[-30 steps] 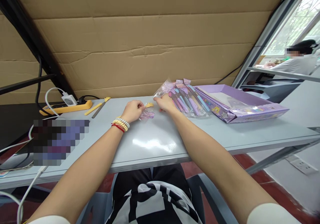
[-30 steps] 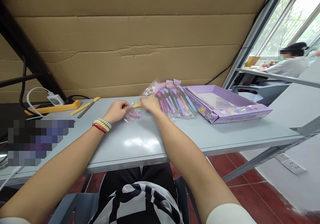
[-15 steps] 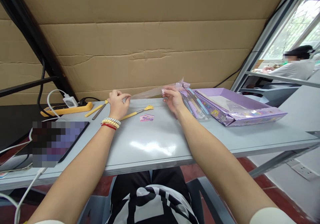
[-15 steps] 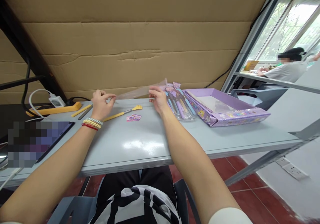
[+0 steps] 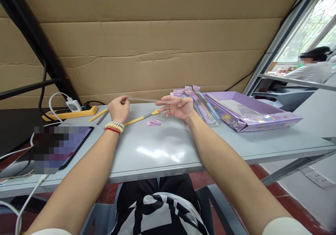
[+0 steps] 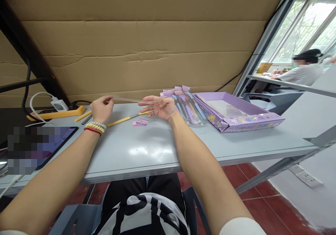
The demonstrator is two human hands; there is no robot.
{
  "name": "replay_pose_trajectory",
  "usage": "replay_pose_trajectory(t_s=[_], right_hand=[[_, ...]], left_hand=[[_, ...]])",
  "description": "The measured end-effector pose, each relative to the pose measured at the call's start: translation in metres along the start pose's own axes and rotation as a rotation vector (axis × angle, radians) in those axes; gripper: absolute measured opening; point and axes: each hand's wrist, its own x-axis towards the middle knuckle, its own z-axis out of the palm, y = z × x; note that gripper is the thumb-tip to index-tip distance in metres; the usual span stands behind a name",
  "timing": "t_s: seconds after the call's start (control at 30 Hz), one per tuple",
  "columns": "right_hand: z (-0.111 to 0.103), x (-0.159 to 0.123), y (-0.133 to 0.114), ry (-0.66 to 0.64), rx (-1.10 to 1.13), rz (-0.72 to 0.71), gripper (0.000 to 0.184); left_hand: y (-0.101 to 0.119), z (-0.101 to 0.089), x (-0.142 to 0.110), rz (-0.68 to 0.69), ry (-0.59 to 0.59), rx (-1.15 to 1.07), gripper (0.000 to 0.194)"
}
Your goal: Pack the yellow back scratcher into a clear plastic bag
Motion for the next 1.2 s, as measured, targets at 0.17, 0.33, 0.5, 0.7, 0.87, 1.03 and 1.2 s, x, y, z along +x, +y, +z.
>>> replay_pose_trajectory(t_s=[0.17, 0.33, 0.5, 0.7, 0.87, 1.03, 1.2], right_hand=[[0.004, 0.003, 0.0, 0.034, -0.028, 0.095, 0.048], [0.004, 0.013, 0.011, 0.126, -0.263, 0.141, 0.024], [0.005, 0.015, 0.015, 0.131, -0.278, 0.157, 0.035], [0.008, 0.013, 0.013, 0.063, -0.183, 0.158, 0.048], [0.007, 0.013, 0.016, 0.079, -0.199, 0.136, 0.053], [0.0, 0.021, 0.022, 0.27, -0.347, 0.052, 0.047], [-0.001, 0.026, 0.023, 0.503, -0.507, -0.016, 0.044]], left_hand=[[-0.001, 0.006, 0.001, 0.003, -0.102, -0.271, 0.045], [0.0, 0.012, 0.001, -0.139, -0.237, -0.552, 0.074], [0.002, 0.014, -0.004, -0.228, -0.323, -0.46, 0.076], [0.009, 0.009, -0.014, -0.106, -0.533, -0.273, 0.06], [0.011, 0.01, -0.02, 0.137, -0.653, -0.043, 0.042], [0.006, 0.015, -0.02, 0.273, -0.688, 0.131, 0.029], [0.002, 0.016, -0.017, 0.259, -0.687, 0.214, 0.031]])
